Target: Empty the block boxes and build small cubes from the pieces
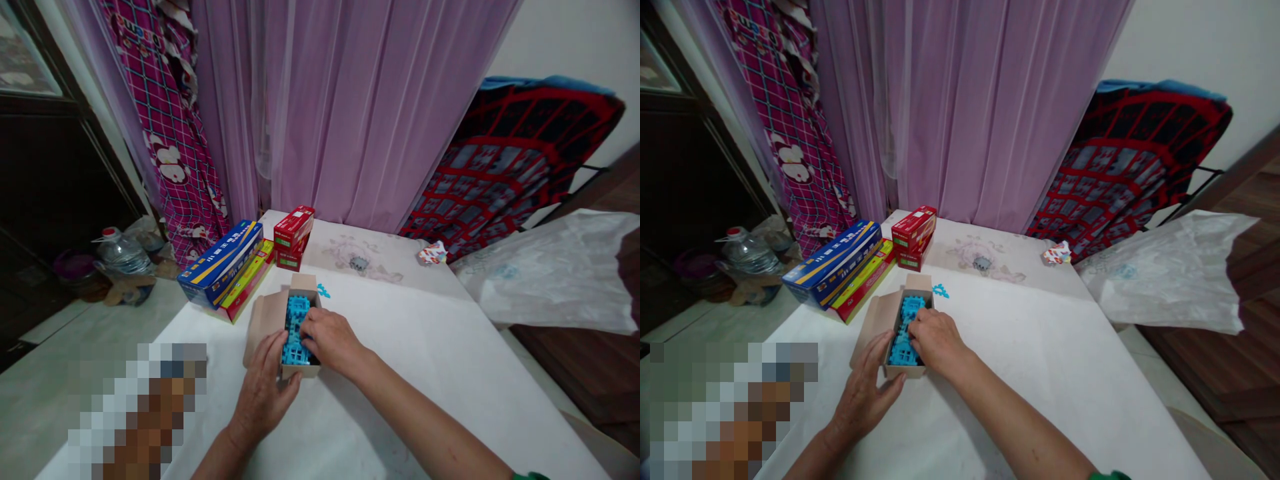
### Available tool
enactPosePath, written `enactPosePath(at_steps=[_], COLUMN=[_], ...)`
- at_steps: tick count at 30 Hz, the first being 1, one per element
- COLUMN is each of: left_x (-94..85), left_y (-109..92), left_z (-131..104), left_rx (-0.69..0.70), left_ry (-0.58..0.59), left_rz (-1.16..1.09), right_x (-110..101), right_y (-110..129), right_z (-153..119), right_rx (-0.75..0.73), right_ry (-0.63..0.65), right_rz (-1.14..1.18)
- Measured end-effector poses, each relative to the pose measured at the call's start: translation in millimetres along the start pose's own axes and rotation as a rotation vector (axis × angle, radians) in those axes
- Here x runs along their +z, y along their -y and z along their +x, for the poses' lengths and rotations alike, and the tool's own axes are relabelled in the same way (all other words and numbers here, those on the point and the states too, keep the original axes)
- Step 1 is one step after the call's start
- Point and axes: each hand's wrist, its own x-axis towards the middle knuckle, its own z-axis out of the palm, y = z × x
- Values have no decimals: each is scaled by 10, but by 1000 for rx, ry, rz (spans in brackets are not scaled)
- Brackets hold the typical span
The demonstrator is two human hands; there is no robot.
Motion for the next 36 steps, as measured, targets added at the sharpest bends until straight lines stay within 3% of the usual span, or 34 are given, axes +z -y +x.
enactPosePath(at_steps=[5,13,22,36], left_x=[15,22,11,4], left_y=[13,23,19,10], left_z=[-20,-23,-8,2], left_rx=[-1,8,23,45], left_ry=[-11,-5,-11,-34], left_rz=[0,1,6,42], right_x=[-31,-65,37,-48], right_y=[45,87,29,68], right_z=[32,12,-47,-43], right_rx=[-55,-175,-144,-171], right_ry=[4,112,42,132], right_rz=[-90,-161,-97,-100])
